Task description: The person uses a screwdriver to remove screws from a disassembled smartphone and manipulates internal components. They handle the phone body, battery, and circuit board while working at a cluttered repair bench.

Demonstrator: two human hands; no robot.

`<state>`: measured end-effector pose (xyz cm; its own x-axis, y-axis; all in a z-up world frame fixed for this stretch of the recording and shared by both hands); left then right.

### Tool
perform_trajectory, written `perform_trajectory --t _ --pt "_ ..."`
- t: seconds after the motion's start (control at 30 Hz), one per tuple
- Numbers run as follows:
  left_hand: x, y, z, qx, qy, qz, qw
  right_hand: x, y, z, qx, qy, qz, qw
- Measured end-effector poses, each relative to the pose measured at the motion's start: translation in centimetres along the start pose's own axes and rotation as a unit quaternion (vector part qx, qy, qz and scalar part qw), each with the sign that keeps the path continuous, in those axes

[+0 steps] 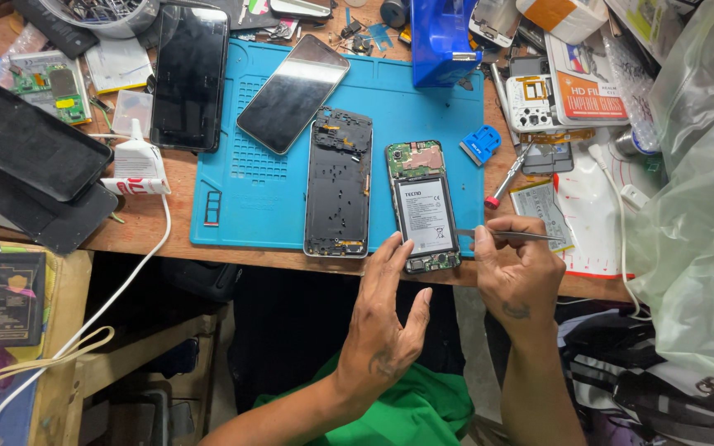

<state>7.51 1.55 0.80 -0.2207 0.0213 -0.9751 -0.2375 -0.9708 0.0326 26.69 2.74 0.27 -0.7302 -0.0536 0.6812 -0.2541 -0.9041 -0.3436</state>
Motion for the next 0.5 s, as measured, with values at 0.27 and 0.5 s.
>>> perform_trajectory --t 0.27,0.5 --pt "0.6 0.0 -0.2 0.018 -0.035 -0.018 0.999 0.7 -0.9 0.2 0.033 0.048 0.037 0.998" --pt "0.9 0.1 -0.1 0.014 -0.05 -0.038 0.998 2.1 -1.6 0.0 0.057 0.053 -0.026 0.997"
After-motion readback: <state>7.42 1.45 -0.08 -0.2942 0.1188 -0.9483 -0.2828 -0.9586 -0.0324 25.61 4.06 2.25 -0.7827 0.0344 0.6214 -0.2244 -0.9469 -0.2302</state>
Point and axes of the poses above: each hand's wrist, its own y-axis away from the middle knuckle, its own z-axis out of the back of the hand, x = y × z, the point moved 2 cm from there along -y, towards the middle knuckle, and after that the axes turned 2 degrees about z, right-handed, at the moved point
